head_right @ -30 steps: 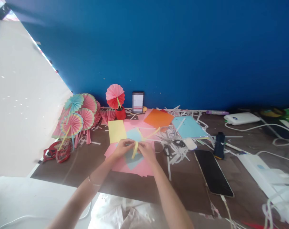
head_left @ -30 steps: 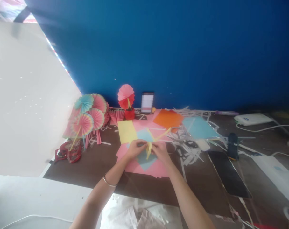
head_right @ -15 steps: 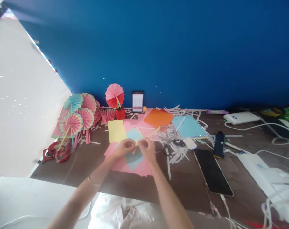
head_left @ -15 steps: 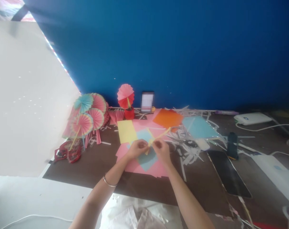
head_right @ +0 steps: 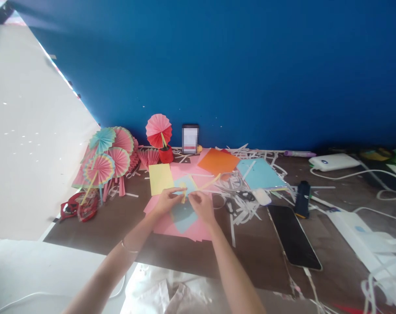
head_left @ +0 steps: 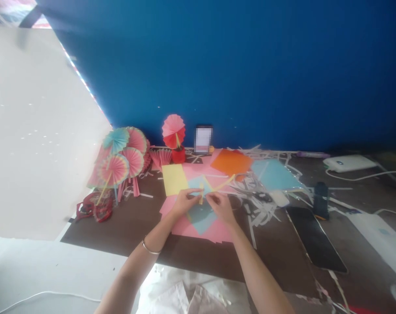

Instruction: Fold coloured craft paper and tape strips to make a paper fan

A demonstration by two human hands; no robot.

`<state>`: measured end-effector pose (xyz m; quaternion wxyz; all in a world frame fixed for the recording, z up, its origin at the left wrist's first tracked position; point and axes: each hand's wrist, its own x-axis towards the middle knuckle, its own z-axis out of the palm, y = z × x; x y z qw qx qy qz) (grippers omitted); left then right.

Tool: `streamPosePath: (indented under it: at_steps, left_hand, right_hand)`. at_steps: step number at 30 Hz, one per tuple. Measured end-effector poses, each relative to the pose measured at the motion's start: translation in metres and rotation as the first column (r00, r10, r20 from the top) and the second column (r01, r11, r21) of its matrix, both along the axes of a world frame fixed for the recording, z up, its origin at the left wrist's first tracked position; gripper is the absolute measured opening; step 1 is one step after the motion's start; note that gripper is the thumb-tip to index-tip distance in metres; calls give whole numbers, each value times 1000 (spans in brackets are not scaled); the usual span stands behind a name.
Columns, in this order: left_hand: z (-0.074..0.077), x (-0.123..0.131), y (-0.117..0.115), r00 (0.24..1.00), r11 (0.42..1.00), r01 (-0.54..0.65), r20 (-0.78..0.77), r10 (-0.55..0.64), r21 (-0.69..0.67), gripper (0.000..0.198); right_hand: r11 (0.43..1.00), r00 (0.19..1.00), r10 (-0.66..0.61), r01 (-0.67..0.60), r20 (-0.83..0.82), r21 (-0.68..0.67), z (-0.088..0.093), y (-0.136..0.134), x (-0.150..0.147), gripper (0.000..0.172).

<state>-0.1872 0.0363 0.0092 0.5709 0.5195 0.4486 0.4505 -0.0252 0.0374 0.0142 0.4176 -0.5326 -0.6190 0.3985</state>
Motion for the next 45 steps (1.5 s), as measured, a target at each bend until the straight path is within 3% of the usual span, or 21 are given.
streamPosePath:
  at_steps: [6, 15, 21, 27, 32, 38, 42, 45]
  left_hand:
    - [4, 0, -1, 999, 1000, 19, -32, -18, 18, 37]
    - [12, -1, -3, 996, 997, 78, -46, -78, 6, 44]
    - [7, 0, -3, 996, 997, 80, -34, -79, 24, 44]
    - [2, 1, -3, 996, 995, 65, -72, -60, 70, 41]
    - [-2, 1, 0, 999, 999, 29, -40, -28, 16, 48]
    - [-1, 3, 0, 1000, 998, 23, 15, -24, 52, 49]
    - [-1, 4, -2, 997, 995, -43, -67, 48, 85, 56]
    - [-1, 6, -4, 973, 987, -69, -210, 99, 144, 49]
  right_hand:
    - [994, 996, 70, -75, -55, -80, 1, 2, 2, 27]
    - [994, 992, 65, -74, -109, -83, 14, -2, -1, 25]
    - [994, 994, 88, -92, -59, -64, 7, 2, 1, 26]
    - [1000, 1000, -9, 9, -6, -28, -4, 1, -2, 24]
    - [992, 990, -126, 126, 54, 14, 2, -6, -11, 23]
    - [1000, 1000, 14, -13, -10, 24, 13, -7, -12, 24]
    - [997, 997, 23, -28, 75, 75, 17, -9, -12, 21]
    - [992, 985, -3, -18, 170, 121, 19, -11, -14, 22]
